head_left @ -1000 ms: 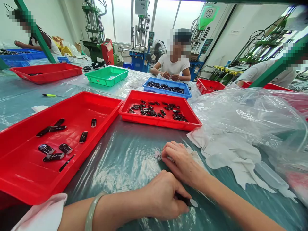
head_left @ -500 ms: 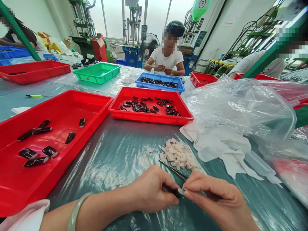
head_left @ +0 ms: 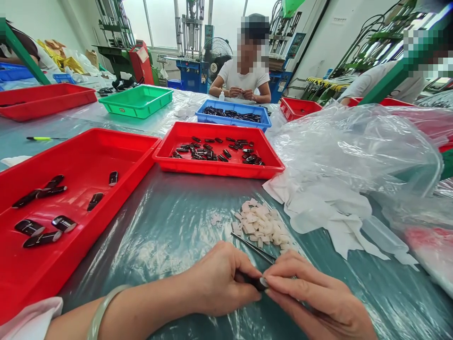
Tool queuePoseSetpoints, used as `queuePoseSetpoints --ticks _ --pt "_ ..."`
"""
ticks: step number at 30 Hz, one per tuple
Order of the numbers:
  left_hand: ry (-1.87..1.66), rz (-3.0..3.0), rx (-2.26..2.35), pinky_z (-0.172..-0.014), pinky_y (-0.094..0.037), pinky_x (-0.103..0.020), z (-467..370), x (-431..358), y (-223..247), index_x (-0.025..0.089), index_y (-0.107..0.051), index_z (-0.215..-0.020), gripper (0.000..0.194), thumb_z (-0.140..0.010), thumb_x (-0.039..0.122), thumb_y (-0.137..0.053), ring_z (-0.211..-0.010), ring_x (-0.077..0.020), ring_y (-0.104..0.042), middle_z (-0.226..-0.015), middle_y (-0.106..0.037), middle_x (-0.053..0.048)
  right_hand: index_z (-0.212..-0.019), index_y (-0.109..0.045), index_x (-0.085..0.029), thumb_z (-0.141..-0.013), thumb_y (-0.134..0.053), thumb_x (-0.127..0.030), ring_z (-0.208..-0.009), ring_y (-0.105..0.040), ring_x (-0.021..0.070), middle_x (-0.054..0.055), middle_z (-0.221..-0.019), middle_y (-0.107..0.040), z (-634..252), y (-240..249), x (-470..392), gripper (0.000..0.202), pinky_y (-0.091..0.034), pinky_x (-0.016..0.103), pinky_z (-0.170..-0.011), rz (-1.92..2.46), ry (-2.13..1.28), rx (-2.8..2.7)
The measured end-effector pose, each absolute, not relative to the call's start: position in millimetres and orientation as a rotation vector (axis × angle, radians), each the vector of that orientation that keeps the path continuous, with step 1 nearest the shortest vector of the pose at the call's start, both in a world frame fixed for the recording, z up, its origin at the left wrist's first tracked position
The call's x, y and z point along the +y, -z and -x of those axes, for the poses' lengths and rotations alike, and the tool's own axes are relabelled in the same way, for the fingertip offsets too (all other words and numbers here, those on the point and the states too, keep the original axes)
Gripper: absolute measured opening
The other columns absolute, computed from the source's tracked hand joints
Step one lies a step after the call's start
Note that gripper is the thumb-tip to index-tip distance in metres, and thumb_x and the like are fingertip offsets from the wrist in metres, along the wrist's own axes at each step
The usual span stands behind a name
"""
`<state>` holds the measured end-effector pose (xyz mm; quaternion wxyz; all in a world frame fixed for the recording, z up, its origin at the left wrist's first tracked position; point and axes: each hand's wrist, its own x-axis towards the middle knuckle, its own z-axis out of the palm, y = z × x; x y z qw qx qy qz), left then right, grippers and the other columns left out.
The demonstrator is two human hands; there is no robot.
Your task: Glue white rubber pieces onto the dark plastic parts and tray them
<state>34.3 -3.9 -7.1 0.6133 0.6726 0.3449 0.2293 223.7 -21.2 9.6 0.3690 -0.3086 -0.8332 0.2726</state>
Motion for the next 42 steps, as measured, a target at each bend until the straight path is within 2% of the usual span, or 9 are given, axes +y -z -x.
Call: queuePoseSetpoints --ticks 13,20,24,30,34,42 --pt "-0.506 -1.529 0.81 -0.051 -0.035 -0.017 -34.5 -4.0 5.6 0.009 -0.071 -0.075 0.018 -0.065 0.012 -0.057 -0.057 -0.0085 -0.045 -0.061 -0.049 0.002 -0.1 -0.069 -0.03 -0.074 -0.062 -0.001 -0.074 -0.062 0.014 0.001 -0.08 -0.07 -224.5 -7.9 -20.1 0.039 -0.055 0.024 -0.064 0.812 -0.732 -2.088" --pt "-0.492 -1.526 0.82 -0.051 -0.035 -0.016 -33.6 -3.7 6.0 0.012 -0.073 -0.077 0.018 -0.065 0.012 -0.059 -0.056 -0.0082 -0.045 -0.062 -0.05 0.002 -0.091 -0.07 -0.024 -0.074 -0.064 -0.004 -0.075 -0.062 0.0138 0.003 -0.081 -0.072 -224.1 -8.3 -20.1 0.027 -0.056 0.024 -0.068 0.794 -0.696 -2.095" --pt "-0.488 -1.514 0.822 -0.051 -0.035 -0.016 -33.4 -3.4 5.6 0.013 -0.073 -0.075 0.017 -0.065 0.013 -0.059 -0.057 -0.0085 -0.046 -0.062 -0.05 0.002 -0.091 -0.07 -0.024 -0.073 -0.065 -0.004 -0.077 -0.062 0.0136 0.003 -0.082 -0.072 -223.8 -7.3 -18.9 0.027 -0.056 0.021 -0.065 0.803 -0.713 -2.08" --pt "-0.478 -1.52 0.825 -0.05 -0.035 -0.016 -33.7 -4.4 4.8 0.012 -0.072 -0.075 0.016 -0.065 0.012 -0.06 -0.056 -0.0082 -0.046 -0.06 -0.05 0.002 -0.094 -0.07 -0.029 -0.075 -0.063 -0.004 -0.074 -0.064 0.0129 0.0 -0.078 -0.072 -221.7 -7.9 -18.0 0.033 -0.056 0.022 -0.064 0.808 -0.761 -2.07" --pt "-0.481 -1.521 0.829 -0.05 -0.034 -0.016 -34.3 -3.6 3.3 0.011 -0.073 -0.075 0.017 -0.065 0.01 -0.059 -0.056 -0.0078 -0.045 -0.059 -0.048 0.003 -0.095 -0.069 -0.028 -0.075 -0.063 -0.004 -0.077 -0.065 0.013 0.0 -0.081 -0.072 -221.0 -9.5 -17.9 0.031 -0.055 0.02 -0.063 0.822 -0.765 -2.069" --pt "-0.49 -1.541 0.829 -0.049 -0.033 -0.015 -34.0 -2.4 4.4 0.01 -0.072 -0.074 0.015 -0.064 0.01 -0.06 -0.055 -0.0075 -0.044 -0.056 -0.046 0.003 -0.091 -0.069 -0.027 -0.076 -0.062 -0.006 -0.072 -0.065 0.011 -0.002 -0.08 -0.071 -225.7 -3.7 -20.9 0.027 -0.053 0.022 -0.073 0.823 -0.856 -2.032"
